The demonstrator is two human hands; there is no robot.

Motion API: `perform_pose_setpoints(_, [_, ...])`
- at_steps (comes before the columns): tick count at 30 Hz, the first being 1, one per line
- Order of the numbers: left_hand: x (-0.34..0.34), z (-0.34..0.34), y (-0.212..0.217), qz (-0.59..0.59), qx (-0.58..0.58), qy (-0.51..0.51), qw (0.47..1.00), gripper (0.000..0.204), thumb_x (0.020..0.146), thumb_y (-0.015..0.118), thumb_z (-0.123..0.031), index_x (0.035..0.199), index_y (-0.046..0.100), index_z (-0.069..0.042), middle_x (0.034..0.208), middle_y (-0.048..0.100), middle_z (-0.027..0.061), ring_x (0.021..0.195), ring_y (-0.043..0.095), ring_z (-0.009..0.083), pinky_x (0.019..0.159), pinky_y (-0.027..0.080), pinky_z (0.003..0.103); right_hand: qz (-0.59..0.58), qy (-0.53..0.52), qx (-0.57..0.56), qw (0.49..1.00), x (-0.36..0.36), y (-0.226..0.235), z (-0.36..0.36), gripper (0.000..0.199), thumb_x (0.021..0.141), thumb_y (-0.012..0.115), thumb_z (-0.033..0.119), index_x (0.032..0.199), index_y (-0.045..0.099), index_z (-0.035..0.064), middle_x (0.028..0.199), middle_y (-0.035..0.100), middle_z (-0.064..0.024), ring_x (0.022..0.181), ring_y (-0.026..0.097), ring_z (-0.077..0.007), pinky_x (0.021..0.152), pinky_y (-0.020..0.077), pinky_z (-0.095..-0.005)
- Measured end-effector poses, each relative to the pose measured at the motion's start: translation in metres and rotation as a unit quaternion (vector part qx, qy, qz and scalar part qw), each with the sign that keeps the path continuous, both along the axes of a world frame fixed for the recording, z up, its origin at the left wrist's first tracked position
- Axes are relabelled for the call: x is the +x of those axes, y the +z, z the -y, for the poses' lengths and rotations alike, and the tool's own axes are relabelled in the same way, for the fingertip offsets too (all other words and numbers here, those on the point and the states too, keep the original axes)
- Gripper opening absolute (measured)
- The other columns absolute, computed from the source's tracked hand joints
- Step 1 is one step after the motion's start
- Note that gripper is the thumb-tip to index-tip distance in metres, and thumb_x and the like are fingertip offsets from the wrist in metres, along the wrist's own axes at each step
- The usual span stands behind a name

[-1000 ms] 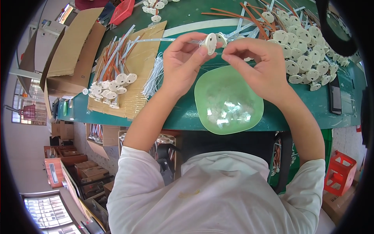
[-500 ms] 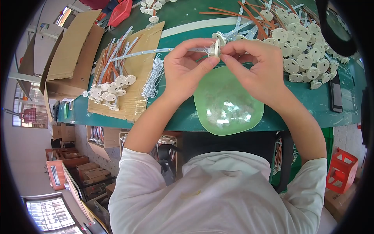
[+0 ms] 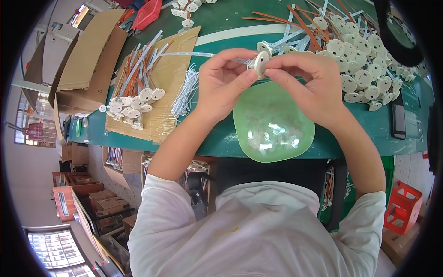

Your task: Assembling small electronic components by attaching plastic discs onto LED strips at a factory manual workstation.

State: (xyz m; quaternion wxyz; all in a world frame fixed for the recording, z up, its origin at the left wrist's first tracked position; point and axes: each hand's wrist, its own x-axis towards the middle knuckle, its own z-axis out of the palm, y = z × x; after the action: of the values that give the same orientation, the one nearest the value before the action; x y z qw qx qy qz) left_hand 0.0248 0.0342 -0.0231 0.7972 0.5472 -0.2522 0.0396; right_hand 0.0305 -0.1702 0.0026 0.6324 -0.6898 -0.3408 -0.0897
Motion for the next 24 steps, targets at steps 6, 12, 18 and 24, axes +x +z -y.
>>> perform_pose_setpoints(6, [-0.003,0.007,0.0,0.092,0.038,0.061,0.993,0.037,0.085,0.072,0.007,0.12,0.061,0.006,0.121,0.065,0.0204,0.104,0.068,0.0236,0.089,0.058,0.035,0.1,-0.076,-0.062,0.99,0.0,-0.007,-0.004,0.013,0.086,0.07,0.001,0.099,0.07,-0.0031,0.085,0.072,-0.0099,0.075,0.07,-0.0156,0.071,0.0576,-0.0279])
perform_pose_setpoints(12, [-0.006,0.01,-0.001,0.09,0.037,0.095,0.991,0.036,0.083,0.071,0.011,0.117,0.062,0.006,0.121,0.064,0.0248,0.111,0.066,0.0283,0.092,0.058,0.038,0.144,-0.127,-0.046,0.98,0.0,-0.012,-0.013,0.009,0.086,0.066,-0.002,0.095,0.068,-0.0036,0.081,0.071,-0.0113,0.073,0.071,-0.0166,0.072,0.0581,-0.0281])
perform_pose_setpoints(18, [-0.001,0.012,-0.012,0.101,0.004,0.073,0.992,0.032,0.081,0.071,0.014,0.111,0.065,0.005,0.119,0.064,0.0278,0.121,0.059,0.0329,0.093,0.059,0.042,0.126,-0.126,-0.041,0.983,-0.001,-0.016,-0.013,0.009,0.086,0.063,-0.004,0.095,0.068,-0.0034,0.082,0.071,-0.0114,0.074,0.072,-0.0178,0.072,0.0581,-0.0277])
perform_pose_setpoints(24, [-0.003,0.009,-0.014,0.117,0.037,0.093,0.988,0.033,0.081,0.072,0.013,0.111,0.065,0.004,0.12,0.064,0.0262,0.12,0.06,0.0317,0.095,0.058,0.041,0.188,-0.151,-0.046,0.97,0.001,-0.015,-0.016,0.011,0.085,0.064,-0.006,0.094,0.068,-0.0027,0.082,0.071,-0.0128,0.074,0.073,-0.021,0.068,0.0565,-0.0288])
